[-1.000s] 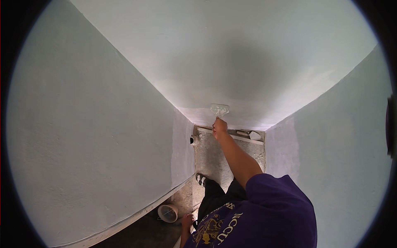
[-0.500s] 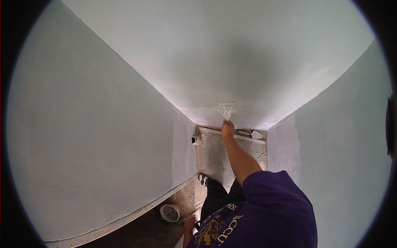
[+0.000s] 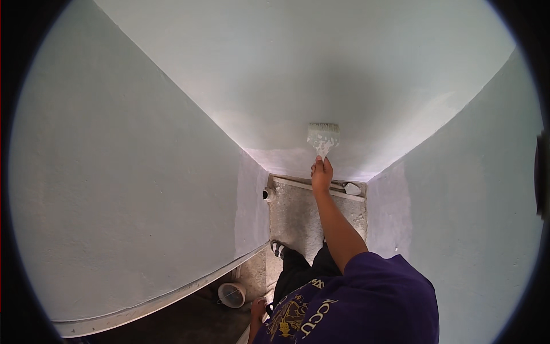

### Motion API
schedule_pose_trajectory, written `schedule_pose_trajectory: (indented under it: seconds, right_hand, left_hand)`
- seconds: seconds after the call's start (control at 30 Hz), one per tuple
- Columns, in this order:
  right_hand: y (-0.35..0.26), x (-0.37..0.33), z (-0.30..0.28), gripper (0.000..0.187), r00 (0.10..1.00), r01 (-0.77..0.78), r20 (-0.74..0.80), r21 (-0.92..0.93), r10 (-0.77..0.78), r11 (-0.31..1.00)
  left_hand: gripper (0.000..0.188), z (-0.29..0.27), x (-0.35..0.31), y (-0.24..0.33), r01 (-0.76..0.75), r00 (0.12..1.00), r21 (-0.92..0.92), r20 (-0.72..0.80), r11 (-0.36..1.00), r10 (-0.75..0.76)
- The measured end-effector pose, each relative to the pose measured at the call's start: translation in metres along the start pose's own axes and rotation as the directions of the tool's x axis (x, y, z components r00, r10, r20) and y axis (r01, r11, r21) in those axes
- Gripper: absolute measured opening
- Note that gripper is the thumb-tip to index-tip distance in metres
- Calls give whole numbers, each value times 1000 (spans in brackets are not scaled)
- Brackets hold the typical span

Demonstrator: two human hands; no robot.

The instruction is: Applying paint or putty to a wall using a scraper tool.

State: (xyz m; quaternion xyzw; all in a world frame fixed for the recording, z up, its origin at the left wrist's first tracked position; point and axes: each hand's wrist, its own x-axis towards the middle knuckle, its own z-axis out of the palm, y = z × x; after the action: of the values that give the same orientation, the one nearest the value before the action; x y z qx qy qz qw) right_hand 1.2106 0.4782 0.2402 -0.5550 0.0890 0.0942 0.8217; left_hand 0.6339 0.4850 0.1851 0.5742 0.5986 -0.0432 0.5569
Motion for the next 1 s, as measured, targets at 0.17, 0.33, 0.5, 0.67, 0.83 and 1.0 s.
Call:
schedule_pose_trajectory:
  seconds: [0.17, 0.33, 0.5, 0.67, 0.83, 1.0]
  right_hand:
    - [51, 23, -35, 23, 985, -68, -160, -68, 57, 995]
    - [4, 30, -5, 34, 749, -651, -80, 92, 657, 753]
    - [-33, -6, 7, 30, 843, -537, 59, 127, 534, 834]
    - [-18, 0, -20, 29, 935, -355, 30, 34, 354, 934]
    - [-23, 12, -25, 27, 829, -559, 0, -34, 559, 828]
    - [-75, -13, -18, 33, 954, -228, 211, 52, 213, 972]
  left_hand:
    - [34, 6, 21, -13, -434, 901, 374, 188, 819, 391]
    - [34, 12, 28, -14, -97, 995, 239, 5, 966, 98]
    - [32, 9, 19, -20, 45, 998, 5, -54, 999, -45]
    - [32, 14, 6, 9, -338, 941, 320, 137, 885, 310]
    - [33, 13, 16, 6, -275, 960, 507, 189, 817, 205]
    - [34, 6, 15, -9, -337, 941, 367, 90, 867, 328]
